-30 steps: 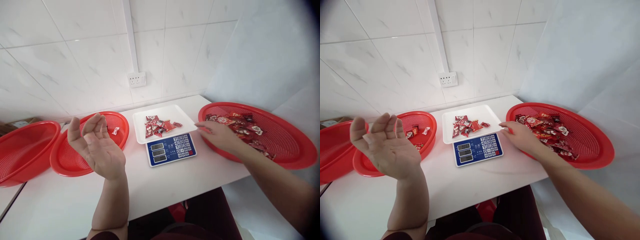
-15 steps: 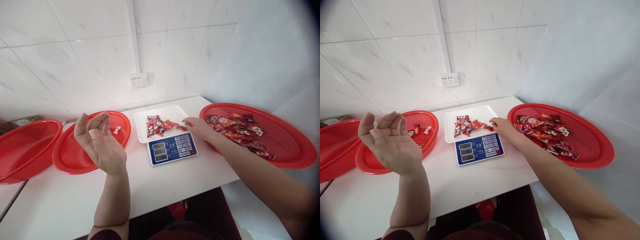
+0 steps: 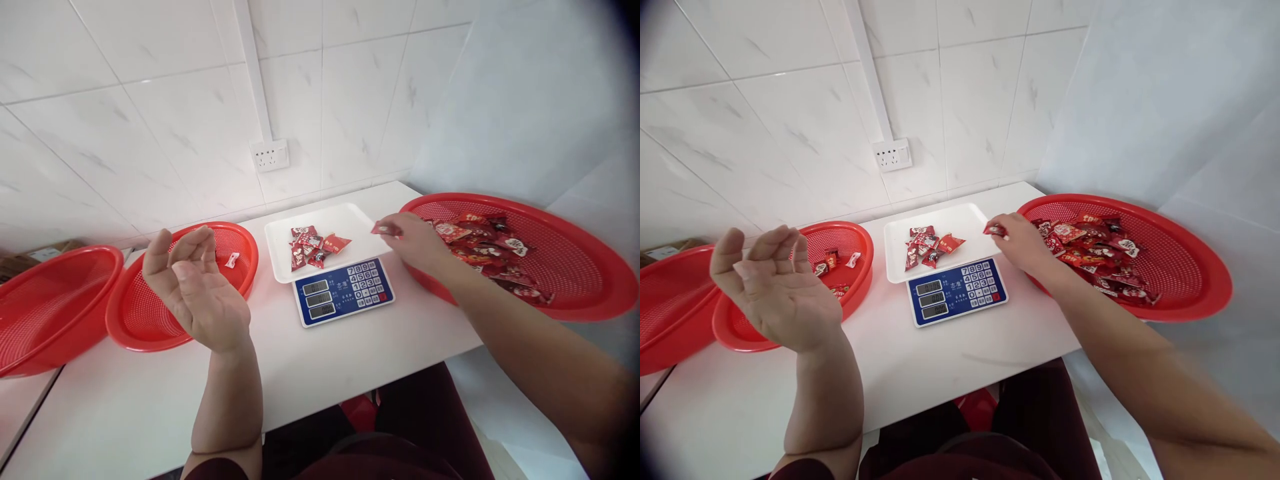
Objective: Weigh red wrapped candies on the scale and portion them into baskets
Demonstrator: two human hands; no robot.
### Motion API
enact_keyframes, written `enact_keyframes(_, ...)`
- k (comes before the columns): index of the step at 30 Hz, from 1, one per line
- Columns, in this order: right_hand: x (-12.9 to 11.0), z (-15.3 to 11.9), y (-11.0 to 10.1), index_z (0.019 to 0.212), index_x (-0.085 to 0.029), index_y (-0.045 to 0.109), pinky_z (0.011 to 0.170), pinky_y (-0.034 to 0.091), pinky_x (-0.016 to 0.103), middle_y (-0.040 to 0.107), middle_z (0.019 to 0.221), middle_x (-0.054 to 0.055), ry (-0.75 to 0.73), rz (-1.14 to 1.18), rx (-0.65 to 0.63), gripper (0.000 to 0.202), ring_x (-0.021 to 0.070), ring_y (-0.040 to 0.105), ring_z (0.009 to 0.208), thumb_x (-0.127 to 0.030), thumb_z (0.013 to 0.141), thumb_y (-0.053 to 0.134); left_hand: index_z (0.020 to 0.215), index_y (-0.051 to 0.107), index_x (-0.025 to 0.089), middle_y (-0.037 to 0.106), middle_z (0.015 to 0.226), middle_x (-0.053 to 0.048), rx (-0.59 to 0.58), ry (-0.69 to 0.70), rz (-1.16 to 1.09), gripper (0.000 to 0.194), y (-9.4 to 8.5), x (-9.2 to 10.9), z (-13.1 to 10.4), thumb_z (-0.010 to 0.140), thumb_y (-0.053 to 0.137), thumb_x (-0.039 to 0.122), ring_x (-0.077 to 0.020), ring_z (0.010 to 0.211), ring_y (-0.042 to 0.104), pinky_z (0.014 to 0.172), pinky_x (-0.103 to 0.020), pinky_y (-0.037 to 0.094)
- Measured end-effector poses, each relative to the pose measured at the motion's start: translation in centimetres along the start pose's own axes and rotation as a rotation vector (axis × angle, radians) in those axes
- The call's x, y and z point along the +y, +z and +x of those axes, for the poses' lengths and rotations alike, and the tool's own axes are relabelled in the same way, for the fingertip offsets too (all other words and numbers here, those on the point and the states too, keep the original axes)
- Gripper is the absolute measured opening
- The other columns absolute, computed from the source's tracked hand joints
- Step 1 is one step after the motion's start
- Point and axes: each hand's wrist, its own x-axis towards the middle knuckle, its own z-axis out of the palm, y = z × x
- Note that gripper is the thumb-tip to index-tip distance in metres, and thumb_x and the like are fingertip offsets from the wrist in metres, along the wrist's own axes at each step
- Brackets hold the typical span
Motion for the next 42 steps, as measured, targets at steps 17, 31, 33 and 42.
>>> enact_keyframes(17, 9.9, -11.6, -6.6, 0.103, -0.025, 0.066, 0.076, 0.046, 0.038, 0.065, 0.094, 0.012, 0.356, -0.309, 0.364, 0.035, 0.0266, 0.058, 0.099, -0.043, 0.077, 0.050, 0.112, 0.054, 0.026, 0.065, 0.102, -0.001, 0.069, -0.014, -0.135, 0.023, 0.6, 1.3, 0.1, 0.094, 0.040, 0.029, -0.0167, 0.100, 0.061, 0.102, -0.045, 0.040)
enact_keyframes(31, 9.8, -11.1, -5.9, 0.105, -0.025, 0.068, 0.089, 0.048, 0.042, 0.067, 0.098, 0.012, 0.320, -0.301, 0.441, 0.031, 0.0280, 0.059, 0.105, -0.036, 0.078, 0.054, 0.111, 0.054, 0.035, 0.064, 0.104, 0.001, 0.062, -0.031, -0.020, 0.026, 0.6, 1.5, 0.0, 0.095, 0.035, 0.030, -0.0171, 0.105, 0.059, 0.103, -0.044, 0.040)
enact_keyframes(33, 9.3, -10.8, -5.8, 0.110, -0.023, 0.067, 0.094, 0.047, 0.041, 0.067, 0.106, 0.013, 0.322, -0.305, 0.437, 0.035, 0.0278, 0.059, 0.109, -0.034, 0.080, 0.054, 0.112, 0.054, 0.033, 0.064, 0.103, 0.001, 0.071, -0.025, -0.050, 0.025, 0.5, 1.4, 0.1, 0.094, 0.037, 0.030, -0.0169, 0.104, 0.060, 0.103, -0.045, 0.040)
enact_keyframes(42, 4.4, -11.4, -1.9, 0.097, -0.024, 0.069, 0.088, 0.052, 0.039, 0.072, 0.094, 0.012, 0.013, -0.140, 0.556, 0.025, 0.0260, 0.067, 0.094, -0.034, 0.084, 0.050, 0.118, 0.051, 0.032, 0.061, 0.103, -0.001, 0.012, 0.012, -0.007, 0.029, 0.6, 0.5, 0.2, 0.091, 0.041, 0.027, -0.0175, 0.102, 0.060, 0.093, -0.042, 0.047)
